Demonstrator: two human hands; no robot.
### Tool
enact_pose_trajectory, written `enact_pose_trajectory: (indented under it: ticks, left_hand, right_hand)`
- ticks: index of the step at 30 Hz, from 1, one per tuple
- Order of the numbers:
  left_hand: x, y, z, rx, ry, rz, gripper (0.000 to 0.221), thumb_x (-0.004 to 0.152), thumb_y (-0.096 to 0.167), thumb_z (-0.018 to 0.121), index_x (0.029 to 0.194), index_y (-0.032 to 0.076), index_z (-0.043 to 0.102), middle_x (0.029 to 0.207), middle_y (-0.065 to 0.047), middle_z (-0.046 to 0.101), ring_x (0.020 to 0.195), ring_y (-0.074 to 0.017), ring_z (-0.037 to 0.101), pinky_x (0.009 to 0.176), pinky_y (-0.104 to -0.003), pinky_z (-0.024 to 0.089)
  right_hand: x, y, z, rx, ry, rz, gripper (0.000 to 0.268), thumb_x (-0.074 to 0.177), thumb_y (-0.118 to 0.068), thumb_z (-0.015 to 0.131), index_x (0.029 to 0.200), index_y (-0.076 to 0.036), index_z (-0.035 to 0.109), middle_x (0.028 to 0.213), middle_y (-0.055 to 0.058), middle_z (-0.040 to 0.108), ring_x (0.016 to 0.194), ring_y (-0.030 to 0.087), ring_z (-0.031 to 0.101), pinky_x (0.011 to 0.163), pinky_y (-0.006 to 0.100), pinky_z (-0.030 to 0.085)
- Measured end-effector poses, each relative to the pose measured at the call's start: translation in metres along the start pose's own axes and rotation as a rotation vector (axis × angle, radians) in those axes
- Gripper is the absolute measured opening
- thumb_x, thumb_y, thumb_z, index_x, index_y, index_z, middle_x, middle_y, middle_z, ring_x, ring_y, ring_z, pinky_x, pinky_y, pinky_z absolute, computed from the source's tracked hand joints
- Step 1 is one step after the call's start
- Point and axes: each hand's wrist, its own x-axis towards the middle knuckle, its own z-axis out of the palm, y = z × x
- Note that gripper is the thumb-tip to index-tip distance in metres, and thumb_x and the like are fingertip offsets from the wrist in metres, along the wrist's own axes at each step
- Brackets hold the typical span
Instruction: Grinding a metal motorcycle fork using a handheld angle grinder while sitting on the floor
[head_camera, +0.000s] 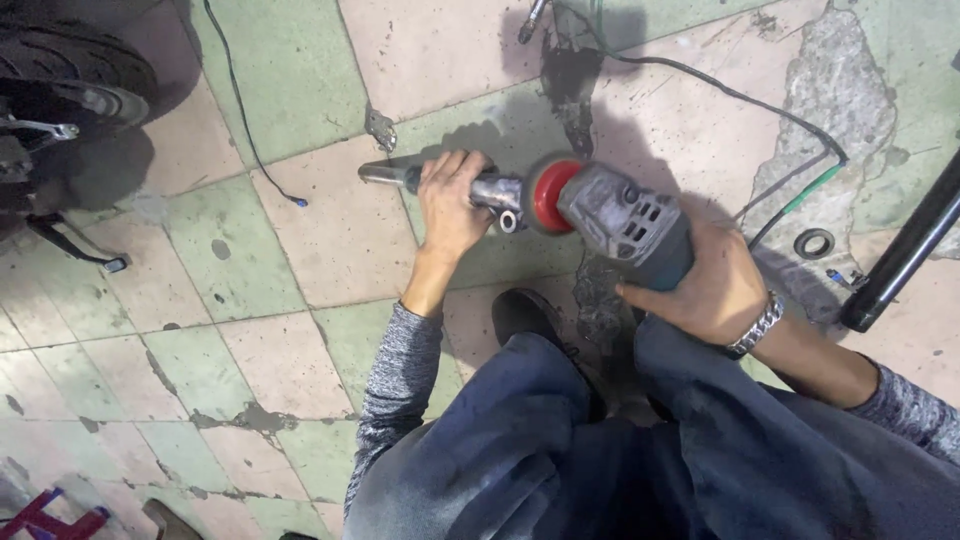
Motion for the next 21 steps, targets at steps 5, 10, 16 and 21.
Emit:
enact_pose_trajectory:
  ticks: [5,10,16,21]
  left_hand:
    - [0.003,0.001,-0.011,-0.014,0.039,0.001,0.024,0.073,0.021,0.082,0.081,0.017,0.06,0.072,-0.004,0.055,0.07,-0.028,0.06,0.072,-0.037,0.048]
    - [0.004,0.004,-0.013,0.004,0.065,-0.001,0.02,0.075,0.021,0.079,0.079,0.017,0.06,0.071,-0.004,0.055,0.068,-0.0276,0.059,0.072,-0.036,0.047]
    - [-0.003,-0.002,-0.008,0.003,0.064,0.005,0.02,0.077,0.026,0.079,0.08,0.017,0.06,0.072,-0.005,0.053,0.07,-0.0282,0.058,0.073,-0.038,0.047]
    - [0.008,0.014,-0.016,-0.034,0.094,-0.005,0.024,0.081,0.026,0.08,0.081,0.013,0.06,0.071,-0.007,0.055,0.069,-0.0303,0.058,0.071,-0.04,0.046]
  right_hand:
    - [-0.003,-0.002,-0.004,0.064,0.014,0.01,0.099,0.053,-0.035,0.094,0.133,0.009,0.055,0.111,0.03,0.068,0.109,0.051,0.065,0.091,0.062,0.053]
    - [-0.005,0.001,0.003,0.103,0.019,-0.069,0.095,0.054,-0.039,0.094,0.129,0.007,0.058,0.112,0.031,0.068,0.109,0.052,0.064,0.09,0.063,0.053]
    - [-0.003,0.0,0.001,0.122,-0.009,-0.018,0.083,0.058,-0.04,0.092,0.123,0.006,0.064,0.108,0.027,0.072,0.105,0.048,0.067,0.088,0.06,0.056]
    - [-0.012,-0.002,0.012,0.145,-0.024,-0.005,0.084,0.055,-0.04,0.093,0.121,0.003,0.065,0.104,0.024,0.074,0.101,0.048,0.069,0.08,0.059,0.058]
